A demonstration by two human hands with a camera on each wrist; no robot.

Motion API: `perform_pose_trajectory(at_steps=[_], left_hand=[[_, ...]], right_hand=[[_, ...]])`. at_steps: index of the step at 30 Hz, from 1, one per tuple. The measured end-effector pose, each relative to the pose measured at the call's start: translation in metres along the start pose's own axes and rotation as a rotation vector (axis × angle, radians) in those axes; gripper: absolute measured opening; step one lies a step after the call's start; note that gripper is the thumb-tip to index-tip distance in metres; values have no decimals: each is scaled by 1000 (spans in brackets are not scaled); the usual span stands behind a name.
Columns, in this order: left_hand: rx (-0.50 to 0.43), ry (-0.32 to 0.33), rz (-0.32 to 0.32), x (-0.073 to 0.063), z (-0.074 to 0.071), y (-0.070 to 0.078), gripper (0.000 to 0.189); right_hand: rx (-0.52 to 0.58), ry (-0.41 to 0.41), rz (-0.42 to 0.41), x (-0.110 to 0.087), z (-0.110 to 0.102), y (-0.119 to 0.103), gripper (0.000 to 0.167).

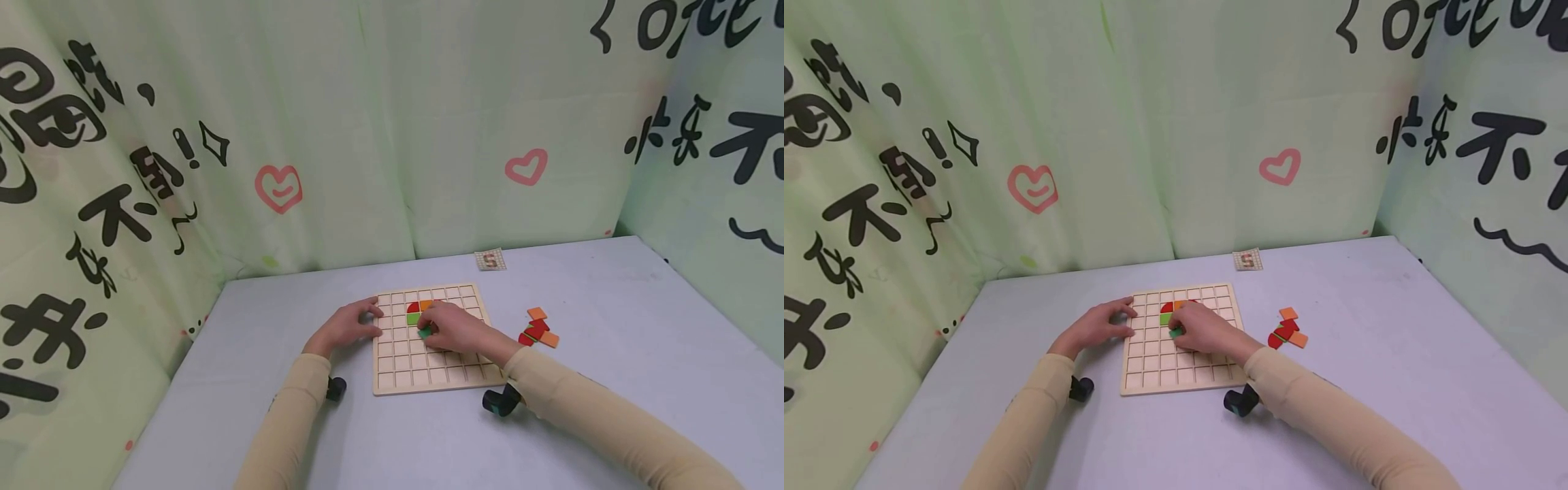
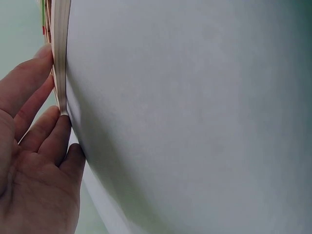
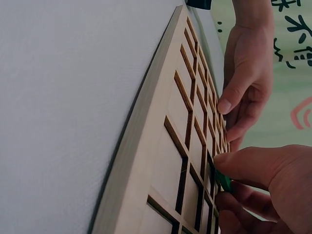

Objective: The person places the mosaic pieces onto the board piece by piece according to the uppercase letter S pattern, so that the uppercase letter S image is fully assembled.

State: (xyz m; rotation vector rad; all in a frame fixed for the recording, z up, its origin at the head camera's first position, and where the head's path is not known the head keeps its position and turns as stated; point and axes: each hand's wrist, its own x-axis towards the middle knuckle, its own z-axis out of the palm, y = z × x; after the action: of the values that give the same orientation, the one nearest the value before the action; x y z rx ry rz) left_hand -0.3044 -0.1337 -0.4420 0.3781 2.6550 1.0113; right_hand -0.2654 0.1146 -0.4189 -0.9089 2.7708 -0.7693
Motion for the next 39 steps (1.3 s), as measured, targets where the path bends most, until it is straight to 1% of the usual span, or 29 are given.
perform_pose_trajectory(at_steps=[7, 13, 21, 28, 30, 33, 36, 39], left_hand=[[14, -4, 13, -1, -1, 0, 30], [15, -4, 19, -1, -1, 0, 30], [18, -1, 30, -1, -1, -1, 29], [20, -3, 30, 0, -1, -2, 29], [19, -5, 28, 1, -1, -3, 29], [12, -5, 26, 0, -1, -2, 29], [5, -7, 25, 0, -1, -2, 28], [1, -5, 21, -1, -1, -1, 29]], right_hand=[[-43, 30, -29, 2, 1, 0, 16], [-29, 10, -62, 4, 1, -2, 22], [-59, 13, -152, 8, 4, -3, 29], [-86, -11, -210, 14, 6, -3, 31], [-86, -22, -209, 14, 7, -4, 31], [-80, -30, -173, 14, 8, -4, 29], [-77, -15, -124, 13, 9, -4, 23], [-84, 13, -106, 14, 9, -3, 17]])
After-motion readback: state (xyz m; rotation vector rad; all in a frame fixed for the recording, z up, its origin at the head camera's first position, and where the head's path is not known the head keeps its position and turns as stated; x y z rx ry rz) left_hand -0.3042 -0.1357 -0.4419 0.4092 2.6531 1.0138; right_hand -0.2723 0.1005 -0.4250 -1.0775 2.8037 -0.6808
